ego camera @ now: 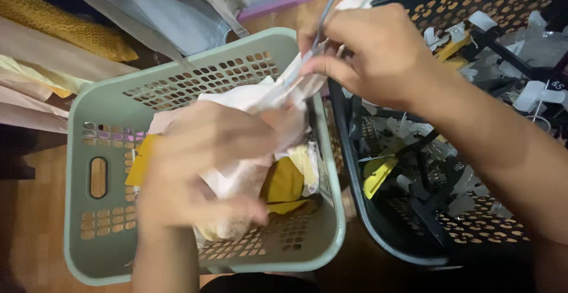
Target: The person takes clothes from a laundry basket, places them on hangers with clips, and hangs them on a metal rack. The person handles a white shirt, a pink top, and a yellow shirt, securing each with clips before placing them on the rack.
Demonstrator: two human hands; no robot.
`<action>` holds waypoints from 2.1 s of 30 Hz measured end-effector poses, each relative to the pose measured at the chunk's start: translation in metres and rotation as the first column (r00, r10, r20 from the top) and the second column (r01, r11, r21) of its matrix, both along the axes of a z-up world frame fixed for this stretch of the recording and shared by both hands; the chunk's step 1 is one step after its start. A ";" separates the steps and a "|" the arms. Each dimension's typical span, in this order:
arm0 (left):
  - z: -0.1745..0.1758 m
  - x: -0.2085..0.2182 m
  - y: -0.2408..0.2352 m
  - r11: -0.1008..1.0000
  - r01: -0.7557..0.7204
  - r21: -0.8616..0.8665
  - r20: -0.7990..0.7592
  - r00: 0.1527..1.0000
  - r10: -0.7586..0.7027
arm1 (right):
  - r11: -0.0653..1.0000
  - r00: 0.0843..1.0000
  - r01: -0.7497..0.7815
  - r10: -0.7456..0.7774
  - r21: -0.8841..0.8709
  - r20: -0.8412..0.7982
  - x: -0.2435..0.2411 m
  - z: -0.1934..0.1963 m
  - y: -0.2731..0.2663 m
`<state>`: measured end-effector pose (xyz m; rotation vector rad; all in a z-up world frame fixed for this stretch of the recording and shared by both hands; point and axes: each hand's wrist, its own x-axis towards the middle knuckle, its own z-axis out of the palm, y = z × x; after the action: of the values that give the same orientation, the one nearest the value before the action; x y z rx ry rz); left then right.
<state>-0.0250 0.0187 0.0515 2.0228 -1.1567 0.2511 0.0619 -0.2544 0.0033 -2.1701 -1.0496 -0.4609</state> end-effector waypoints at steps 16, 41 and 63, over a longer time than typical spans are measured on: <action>-0.056 0.019 -0.028 0.873 -0.488 -0.006 0.133 0.865 0.484 | 0.994 0.943 -0.109 0.101 0.007 0.316 -0.019 0.013 0.027; -0.044 0.018 -0.001 0.853 -0.521 0.022 0.191 0.840 0.508 | 0.997 0.975 0.067 -0.060 0.028 -0.215 0.004 0.011 -0.071; 0.268 0.037 0.037 0.812 -0.579 0.080 0.118 0.814 0.569 | 0.996 0.939 0.083 -0.077 0.005 -0.336 0.009 0.262 -0.028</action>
<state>0.0121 0.0556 0.3191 2.4484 -0.5788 0.5937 0.0710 -0.2822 0.2655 -2.1816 -0.7674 -0.1267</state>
